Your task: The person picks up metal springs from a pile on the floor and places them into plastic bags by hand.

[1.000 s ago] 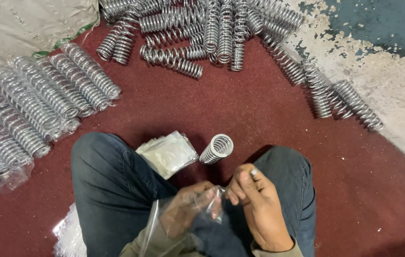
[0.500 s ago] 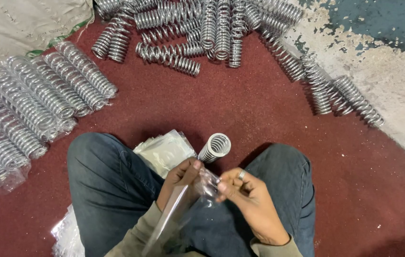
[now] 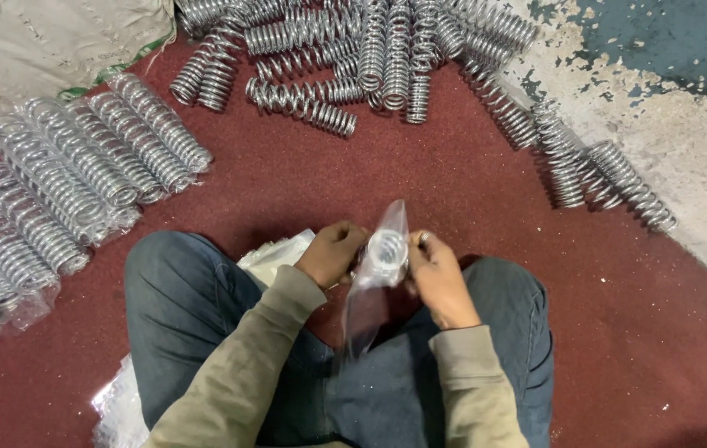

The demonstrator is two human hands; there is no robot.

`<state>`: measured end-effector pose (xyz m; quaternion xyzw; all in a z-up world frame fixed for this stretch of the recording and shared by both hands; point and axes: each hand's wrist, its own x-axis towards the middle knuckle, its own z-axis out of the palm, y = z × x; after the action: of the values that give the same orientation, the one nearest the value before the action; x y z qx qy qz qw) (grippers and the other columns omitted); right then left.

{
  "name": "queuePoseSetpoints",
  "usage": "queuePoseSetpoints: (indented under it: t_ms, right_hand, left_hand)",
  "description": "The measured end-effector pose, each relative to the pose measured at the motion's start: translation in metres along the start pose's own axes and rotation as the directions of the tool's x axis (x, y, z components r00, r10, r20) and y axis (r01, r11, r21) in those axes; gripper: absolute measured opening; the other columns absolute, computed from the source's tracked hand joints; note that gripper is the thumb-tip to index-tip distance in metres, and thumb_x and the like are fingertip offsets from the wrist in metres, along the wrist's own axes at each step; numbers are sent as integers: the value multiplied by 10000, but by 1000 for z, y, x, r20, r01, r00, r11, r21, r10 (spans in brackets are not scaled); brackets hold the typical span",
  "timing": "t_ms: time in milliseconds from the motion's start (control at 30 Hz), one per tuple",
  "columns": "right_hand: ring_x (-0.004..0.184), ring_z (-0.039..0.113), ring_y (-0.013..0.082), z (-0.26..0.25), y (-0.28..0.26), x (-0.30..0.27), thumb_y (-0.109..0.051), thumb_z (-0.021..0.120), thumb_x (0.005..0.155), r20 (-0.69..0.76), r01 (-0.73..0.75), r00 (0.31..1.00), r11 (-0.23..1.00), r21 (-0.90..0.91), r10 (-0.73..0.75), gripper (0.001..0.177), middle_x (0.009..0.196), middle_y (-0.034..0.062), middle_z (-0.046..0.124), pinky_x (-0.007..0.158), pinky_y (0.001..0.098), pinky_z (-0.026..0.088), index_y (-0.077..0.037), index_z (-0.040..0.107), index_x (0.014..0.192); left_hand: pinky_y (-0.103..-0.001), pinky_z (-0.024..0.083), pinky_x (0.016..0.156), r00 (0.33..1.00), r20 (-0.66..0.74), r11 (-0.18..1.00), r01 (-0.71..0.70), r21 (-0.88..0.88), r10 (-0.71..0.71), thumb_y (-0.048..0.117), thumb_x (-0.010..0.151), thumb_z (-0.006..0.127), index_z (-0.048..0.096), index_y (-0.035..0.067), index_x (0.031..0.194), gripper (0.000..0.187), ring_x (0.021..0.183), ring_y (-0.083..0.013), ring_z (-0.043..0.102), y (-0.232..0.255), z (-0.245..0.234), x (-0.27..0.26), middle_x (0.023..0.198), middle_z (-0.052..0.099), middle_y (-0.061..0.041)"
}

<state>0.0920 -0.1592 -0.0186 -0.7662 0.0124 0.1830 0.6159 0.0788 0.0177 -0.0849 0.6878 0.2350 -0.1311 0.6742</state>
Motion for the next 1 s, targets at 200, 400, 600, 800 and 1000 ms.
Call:
queuePoseSetpoints:
  t_ms: [200,400,600,800,1000]
  right_hand:
    - [988,724,364,9,81,33,-304,634,955,71,-78,986,799,-596,149,372,1000,217,732,876,510,567,20,679,1132]
    - [1181,645,486,15,91,28,-87,612,856,-59,-132,991,796,-590,120,356,1161,282,694,1015,640,506,28,636,1193]
    - [1216,624,435,20,127,7,68,600,851,83,25,996,838,-546,24,495,1235,227,685,1061,597,497,-21,613,1338]
    - [1172,659,399,27,31,-35,-258,761,768,226,44,965,773,-633,130,814,1279,164,686,984,435,506,-171,366,1474]
    - [996,774,235,5,-29,-83,-176,557,1017,302,682,730,627,-377,-613,271,1130,76,800,929,342,563,-61,734,1187]
  left_hand:
    - [-450,620,776,997,-68,916,48,398,-22,388,1048,516,671,65,1179,381,811,-250,773,-136,6,61,955,757,-139]
    - [-534,562,1017,950,-117,778,-162,607,289,-7,921,489,455,159,1382,491,1169,-423,637,-59,15,-21,1328,508,-156]
    - [-612,394,1162,912,32,851,-394,346,409,74,832,710,394,-8,1458,705,1330,-515,481,-42,27,-60,1391,525,-327]
    - [-535,511,941,996,51,822,-84,563,66,571,918,543,337,224,1540,741,1083,-459,667,-25,15,-54,1233,698,-194]
    - [-460,431,1046,849,-29,790,-478,384,528,661,930,484,225,73,1603,930,1289,-381,581,-29,8,-150,1575,478,-162]
